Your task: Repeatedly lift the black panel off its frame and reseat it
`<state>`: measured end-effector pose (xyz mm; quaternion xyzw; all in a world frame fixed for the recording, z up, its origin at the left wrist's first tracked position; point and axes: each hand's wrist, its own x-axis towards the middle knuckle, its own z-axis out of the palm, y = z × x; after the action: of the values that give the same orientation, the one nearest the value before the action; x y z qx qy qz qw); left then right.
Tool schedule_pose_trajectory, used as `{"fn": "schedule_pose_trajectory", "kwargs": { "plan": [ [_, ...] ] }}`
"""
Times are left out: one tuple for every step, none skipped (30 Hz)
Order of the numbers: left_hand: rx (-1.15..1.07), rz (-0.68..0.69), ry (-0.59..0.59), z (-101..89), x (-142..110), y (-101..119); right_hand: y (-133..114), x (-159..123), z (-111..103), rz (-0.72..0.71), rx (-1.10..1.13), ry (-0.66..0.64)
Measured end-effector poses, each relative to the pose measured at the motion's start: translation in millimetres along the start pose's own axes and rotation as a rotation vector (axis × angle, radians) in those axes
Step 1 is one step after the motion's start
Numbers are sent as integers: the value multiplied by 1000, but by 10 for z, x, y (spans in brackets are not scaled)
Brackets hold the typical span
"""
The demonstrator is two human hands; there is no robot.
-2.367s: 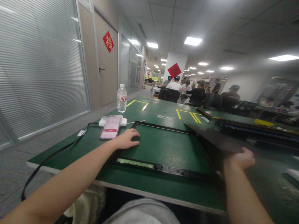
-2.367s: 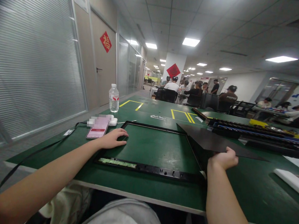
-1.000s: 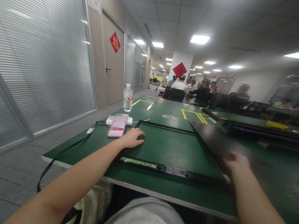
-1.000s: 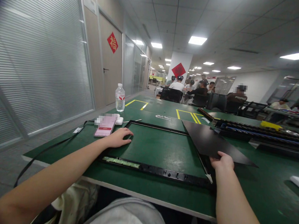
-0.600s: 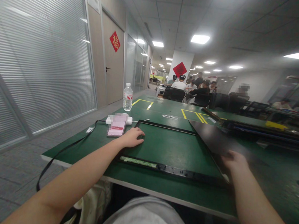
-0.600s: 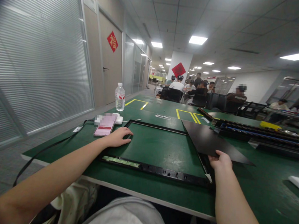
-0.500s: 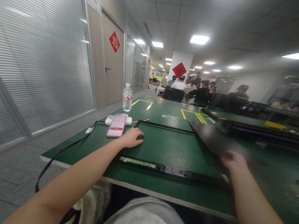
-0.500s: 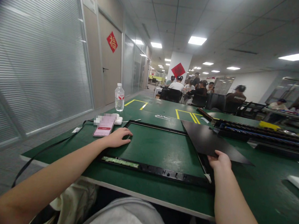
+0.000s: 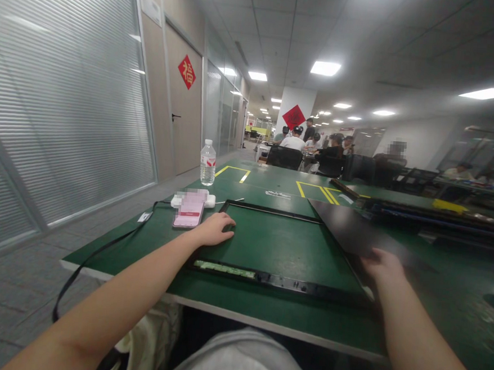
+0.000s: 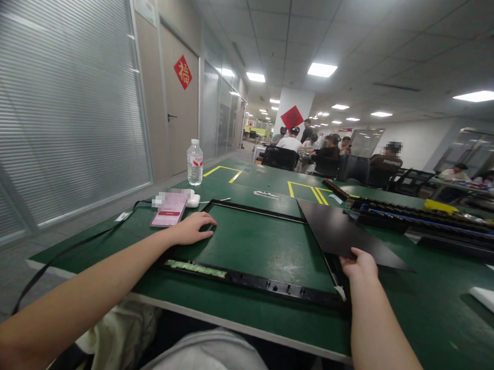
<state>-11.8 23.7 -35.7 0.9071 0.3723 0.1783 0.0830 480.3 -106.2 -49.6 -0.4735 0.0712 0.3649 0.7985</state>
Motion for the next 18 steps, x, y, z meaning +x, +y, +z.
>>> {"fn": "schedule_pose_trajectory", "kwargs": {
  "plan": [
    [3, 3, -2, -1, -1, 1, -1, -9, 1, 2, 3, -4],
    [5, 4, -4, -2, -2, 3, -3, -17, 2, 1, 5, -3],
    [7, 3, -7, -4, -3, 5, -5, -25, 2, 1, 5, 1],
    [9, 1, -10, -5, -4, 8, -6, -33, 3, 1, 5, 8],
    [12, 0, -12, -7, -5, 12, -7, -42, 4, 2, 3, 12],
    [14, 0, -15, -8, -7, 15, -7, -54, 7, -1, -1, 13],
    [14, 2, -16, -10, -8, 18, -6, -70, 13, -6, -8, 13],
    [13, 4, -16, -11, -10, 21, -4, -94, 21, -19, -16, 15],
    [12, 5, -13, -12, -12, 24, -2, -125, 32, -37, -23, 16],
    [9, 6, -9, -13, -14, 27, -1, -166, 47, -60, -28, 19],
    [7, 7, -5, -15, -16, 29, -2, -214, 64, -83, -30, 25],
    [5, 8, 0, -16, -18, 33, -5, -267, 83, -106, -23, 17],
    [4, 8, 1, -18, -20, 36, -11, -323, 102, -122, -10, 21],
    [4, 7, 1, -21, -21, 40, -20, -377, 121, -147, 4, 20],
    [3, 6, -1, -24, -22, 43, -31, -426, 138, -183, 21, 4],
    [2, 3, -3, -27, -23, 47, -45, -468, 151, -200, 33, -20],
    [-3, 2, -4, -30, -24, 50, -60, -499, 161, -221, 42, -11],
    [-11, 0, -2, -33, -25, 52, -76, -522, 168, -234, 40, -25]
  ]
}}
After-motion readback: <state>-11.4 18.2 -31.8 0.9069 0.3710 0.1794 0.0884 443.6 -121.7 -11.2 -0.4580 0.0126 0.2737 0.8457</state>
